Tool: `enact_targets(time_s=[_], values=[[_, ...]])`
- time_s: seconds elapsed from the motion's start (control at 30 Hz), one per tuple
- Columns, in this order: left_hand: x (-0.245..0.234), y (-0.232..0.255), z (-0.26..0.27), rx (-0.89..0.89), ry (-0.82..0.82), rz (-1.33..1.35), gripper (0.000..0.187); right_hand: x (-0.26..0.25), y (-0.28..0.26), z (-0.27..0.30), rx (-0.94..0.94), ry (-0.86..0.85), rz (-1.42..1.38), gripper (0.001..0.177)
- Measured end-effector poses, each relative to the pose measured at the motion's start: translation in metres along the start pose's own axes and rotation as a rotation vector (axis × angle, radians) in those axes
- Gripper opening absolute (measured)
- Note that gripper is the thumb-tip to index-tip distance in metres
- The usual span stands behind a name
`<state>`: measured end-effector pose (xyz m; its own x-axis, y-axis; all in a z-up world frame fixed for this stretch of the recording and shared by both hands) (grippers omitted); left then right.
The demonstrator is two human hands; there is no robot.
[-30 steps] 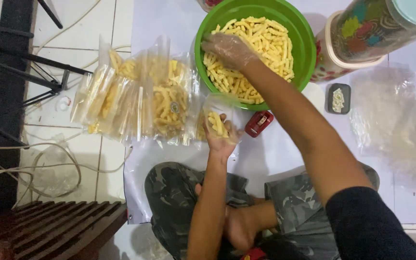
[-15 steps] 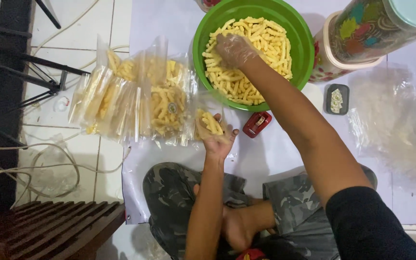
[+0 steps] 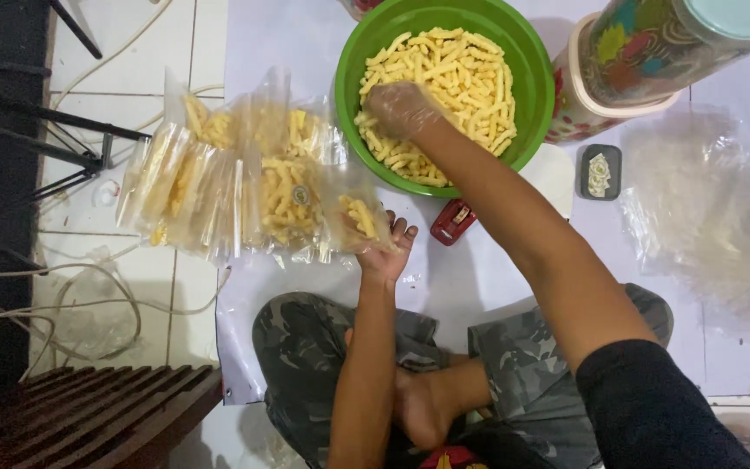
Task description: Pack snacks into plastic bags and weigh them on a digital scale
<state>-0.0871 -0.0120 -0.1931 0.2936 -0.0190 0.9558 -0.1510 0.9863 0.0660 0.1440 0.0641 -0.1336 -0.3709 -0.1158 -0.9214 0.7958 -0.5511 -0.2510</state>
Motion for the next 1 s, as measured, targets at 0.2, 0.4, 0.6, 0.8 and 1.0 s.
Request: enact_targets(time_s=[0.2,0.4,0.6,0.8,1.0], values=[[0.003,0.002,-0.002,0.031,0.098,-0.068,0.048,-0.007,-0.007,0.017,-0.065,0.078,0.540,0.017],[0.015,0.004,-0.007,0.054,-0.096,-0.111,0.060,-0.119,0.009,0.120,0.260,0.098,-0.593,0.049],[0.002,0.000,-0.015,0.067,-0.039,-0.199,0.069,-0.213,-0.067,0.247,0.163,-0.169,-0.535,0.033],[-0.006,-0.011,-0.010,0.060,0.052,-0.314,0.078,-0.195,-0.120,0.289,0.131,-0.413,-0.418,0.032],[-0.003,-0.026,0.001,0.008,-0.044,-0.288,0.084,-0.166,-0.138,0.282,0.246,-0.270,-0.217,0.039]])
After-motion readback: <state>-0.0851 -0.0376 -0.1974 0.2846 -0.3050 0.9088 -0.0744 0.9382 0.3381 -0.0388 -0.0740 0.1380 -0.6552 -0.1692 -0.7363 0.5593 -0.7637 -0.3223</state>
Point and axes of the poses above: each hand's wrist, its own z-axis away from the middle knuckle, its own x-axis out of the palm, y = z × x, the point moved 8 cm from there along -z, towards the middle knuckle, and after that the axes turned 6 degrees about -z, right-handed, at the moved point
